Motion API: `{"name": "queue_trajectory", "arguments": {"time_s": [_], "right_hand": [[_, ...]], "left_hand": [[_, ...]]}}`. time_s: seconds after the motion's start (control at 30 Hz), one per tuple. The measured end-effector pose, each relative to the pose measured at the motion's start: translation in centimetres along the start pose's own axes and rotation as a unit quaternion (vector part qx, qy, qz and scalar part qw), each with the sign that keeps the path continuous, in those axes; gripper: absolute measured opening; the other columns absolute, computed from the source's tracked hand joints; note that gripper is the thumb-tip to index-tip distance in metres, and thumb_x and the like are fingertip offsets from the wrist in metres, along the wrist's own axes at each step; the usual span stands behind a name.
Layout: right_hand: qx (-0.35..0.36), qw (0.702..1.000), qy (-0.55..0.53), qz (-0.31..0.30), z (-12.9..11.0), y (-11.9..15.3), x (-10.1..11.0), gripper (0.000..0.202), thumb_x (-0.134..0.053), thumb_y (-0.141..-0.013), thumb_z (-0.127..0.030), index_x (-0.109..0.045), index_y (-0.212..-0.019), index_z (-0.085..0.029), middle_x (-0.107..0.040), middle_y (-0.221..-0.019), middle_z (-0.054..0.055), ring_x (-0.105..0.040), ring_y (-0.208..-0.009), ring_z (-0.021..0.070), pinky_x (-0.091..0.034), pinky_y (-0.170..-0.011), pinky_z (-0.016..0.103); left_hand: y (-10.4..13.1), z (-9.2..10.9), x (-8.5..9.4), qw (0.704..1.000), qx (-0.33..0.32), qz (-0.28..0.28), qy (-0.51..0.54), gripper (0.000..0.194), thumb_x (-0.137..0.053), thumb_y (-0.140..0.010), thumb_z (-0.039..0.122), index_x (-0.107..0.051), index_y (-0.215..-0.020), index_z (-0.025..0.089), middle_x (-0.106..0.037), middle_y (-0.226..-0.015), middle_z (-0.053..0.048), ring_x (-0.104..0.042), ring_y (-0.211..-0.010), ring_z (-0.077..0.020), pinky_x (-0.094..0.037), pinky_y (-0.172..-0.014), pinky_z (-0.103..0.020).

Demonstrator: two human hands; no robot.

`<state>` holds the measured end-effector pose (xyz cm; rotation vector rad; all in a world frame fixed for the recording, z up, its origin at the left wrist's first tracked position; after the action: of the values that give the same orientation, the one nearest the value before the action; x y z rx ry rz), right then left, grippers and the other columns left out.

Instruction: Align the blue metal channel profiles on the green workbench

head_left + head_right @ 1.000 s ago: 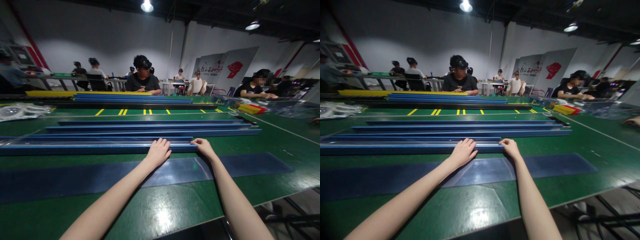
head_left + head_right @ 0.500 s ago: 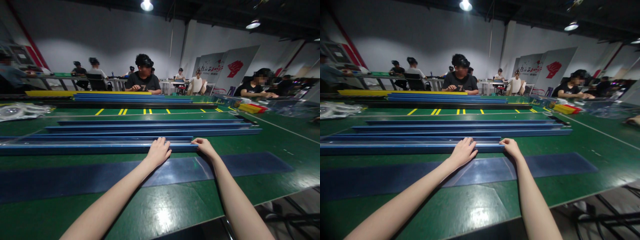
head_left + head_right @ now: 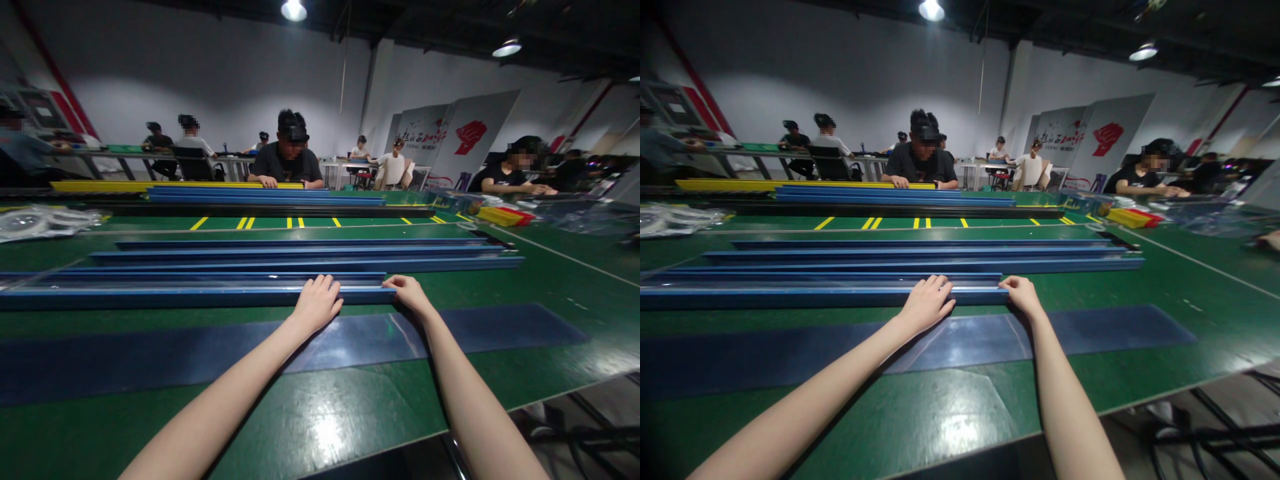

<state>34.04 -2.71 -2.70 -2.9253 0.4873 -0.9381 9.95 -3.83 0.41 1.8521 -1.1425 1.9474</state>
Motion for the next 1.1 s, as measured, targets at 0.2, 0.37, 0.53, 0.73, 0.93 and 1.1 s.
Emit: {"name": "queue_trajectory", "arguments": {"time_s": [0.2, 0.37, 0.53, 0.73, 0.93, 1.1], "right_hand": [[-0.002, 1.0, 0.007, 0.005, -0.23, 0.12, 0.05, 0.024, -0.053, -0.06, -0.039, -0.059, -0.058, -0.016, -0.054, -0.049, -0.001, -0.045, -0.041, 0.0087, -0.034, -0.044, 0.022], [-0.001, 1.0, 0.016, 0.011, -0.29, 0.19, 0.09, 0.023, -0.054, -0.06, -0.038, -0.059, -0.057, -0.016, -0.054, -0.049, -0.001, -0.046, -0.042, 0.0091, -0.035, -0.045, 0.021], [-0.002, 1.0, 0.017, 0.014, -0.23, 0.16, 0.03, 0.023, -0.053, -0.06, -0.039, -0.058, -0.057, -0.017, -0.054, -0.049, 0.0, -0.045, -0.041, 0.009, -0.035, -0.044, 0.021], [-0.004, 1.0, 0.012, 0.013, -0.2, 0.11, 0.02, 0.024, -0.054, -0.059, -0.039, -0.059, -0.058, -0.016, -0.055, -0.05, 0.0, -0.045, -0.041, 0.0088, -0.035, -0.044, 0.021], [0.0, 1.0, 0.006, 0.012, -0.09, 0.06, 0.09, 0.025, -0.054, -0.06, -0.04, -0.061, -0.059, -0.016, -0.056, -0.051, 0.0, -0.046, -0.042, 0.0093, -0.036, -0.044, 0.022], [0.0, 1.0, -0.002, 0.01, 0.02, 0.0, 0.06, 0.028, -0.055, -0.06, -0.044, -0.061, -0.062, -0.016, -0.056, -0.052, 0.0, -0.046, -0.042, 0.0089, -0.036, -0.044, 0.022]], "left_hand": [[0.03, -0.04, 0.02, 1.0, -0.007, 0.001, 0.003, 0.024, -0.041, -0.086, 0.033, -0.051, -0.1, 0.017, -0.055, -0.104, -0.008, -0.047, -0.097, -0.0228, -0.037, -0.075, -0.034], [0.02, -0.02, 0.07, 1.0, -0.008, -0.001, 0.003, 0.023, -0.04, -0.086, 0.033, -0.051, -0.098, 0.017, -0.056, -0.103, -0.008, -0.047, -0.096, -0.0225, -0.037, -0.075, -0.033], [0.04, -0.01, 0.01, 1.0, -0.005, -0.002, 0.007, 0.022, -0.04, -0.086, 0.033, -0.051, -0.098, 0.018, -0.055, -0.102, -0.008, -0.047, -0.096, -0.0225, -0.037, -0.076, -0.034], [0.02, 0.02, 0.1, 1.0, -0.007, 0.0, 0.007, 0.021, -0.041, -0.086, 0.033, -0.051, -0.097, 0.017, -0.056, -0.101, -0.008, -0.048, -0.096, -0.0225, -0.037, -0.076, -0.033], [-0.01, 0.02, 0.14, 1.0, -0.006, -0.009, 0.005, 0.021, -0.041, -0.085, 0.033, -0.051, -0.096, 0.017, -0.057, -0.099, -0.008, -0.048, -0.095, -0.0225, -0.037, -0.074, -0.034], [-0.02, 0.04, 0.14, 1.0, -0.005, -0.012, 0.007, 0.021, -0.04, -0.086, 0.033, -0.052, -0.095, 0.018, -0.058, -0.097, -0.008, -0.047, -0.094, -0.0223, -0.037, -0.075, -0.034]]}}
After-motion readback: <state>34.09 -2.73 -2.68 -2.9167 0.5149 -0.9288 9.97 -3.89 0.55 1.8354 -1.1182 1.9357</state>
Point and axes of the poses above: each hand's wrist, its own y-axis away from the middle knuckle, its own x-axis out of the back of the hand, z = x × y, the point moved 3 cm from there along -y, towards the middle knuckle
